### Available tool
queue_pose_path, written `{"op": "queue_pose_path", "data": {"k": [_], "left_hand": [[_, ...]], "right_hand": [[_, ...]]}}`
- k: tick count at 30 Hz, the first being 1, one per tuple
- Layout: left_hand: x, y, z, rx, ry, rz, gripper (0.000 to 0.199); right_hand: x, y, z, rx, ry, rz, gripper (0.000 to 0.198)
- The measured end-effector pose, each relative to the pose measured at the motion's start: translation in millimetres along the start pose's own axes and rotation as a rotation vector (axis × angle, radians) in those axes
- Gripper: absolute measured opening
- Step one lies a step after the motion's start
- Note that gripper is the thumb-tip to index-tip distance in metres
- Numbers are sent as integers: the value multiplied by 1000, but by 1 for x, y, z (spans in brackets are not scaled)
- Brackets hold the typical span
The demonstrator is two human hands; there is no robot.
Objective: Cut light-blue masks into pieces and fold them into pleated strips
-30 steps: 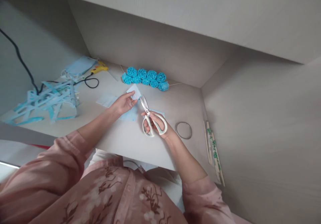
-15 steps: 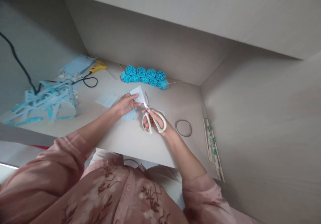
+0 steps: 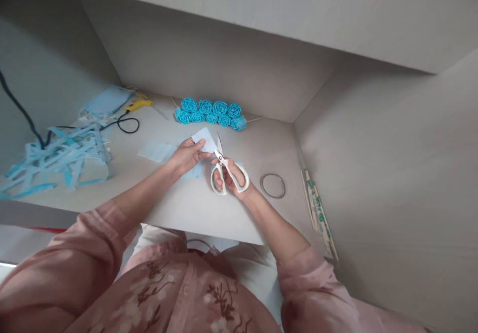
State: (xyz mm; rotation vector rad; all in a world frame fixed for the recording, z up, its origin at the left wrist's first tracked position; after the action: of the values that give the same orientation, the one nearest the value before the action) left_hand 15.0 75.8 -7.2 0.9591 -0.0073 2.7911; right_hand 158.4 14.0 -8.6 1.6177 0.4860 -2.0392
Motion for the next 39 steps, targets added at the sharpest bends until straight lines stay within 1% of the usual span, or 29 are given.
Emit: {"op": "queue_pose_path", "data": {"k": [11,14,19,23,28,31,34,39], "left_hand": [[0,-3,0,-74,14,32,24],[2,-4,0,-66,-7,46,23],[6,-4,0,-38,-27,14,19],[9,-1,2,-13,-36,-5,18],[11,0,1,40,-53,37,22],[10,-1,-2,36,-42,73,25],[12,-3,-4,26,-20,105,23],[8,-2,-2,28,-59,39,23]], "right_hand": [[4,0,-4,21,-132,39,61],[5,-1,-3,15,-116,68,60],[2,-2,-3,53,-79,112,47],[2,-2,-4,38,-69,159,49],[-2,0,3,-24,-14,102,58],[-6,2,10,-102,20,43,64],[-7,2,11,-152,39,18,66],[-5,1,6,-139,63,16,67]]}}
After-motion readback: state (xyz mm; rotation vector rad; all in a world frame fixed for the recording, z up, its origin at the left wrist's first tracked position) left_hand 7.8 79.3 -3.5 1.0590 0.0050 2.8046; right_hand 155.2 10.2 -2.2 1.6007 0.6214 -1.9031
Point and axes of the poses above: each hand's wrist, its own y-axis away from the middle knuckle, its own z-axis out of the palm, x = y × z, the point moved 5 cm from there along -y, towards the middle knuckle, and after that the axes turned 14 degrees about y, right-handed, at the moved point
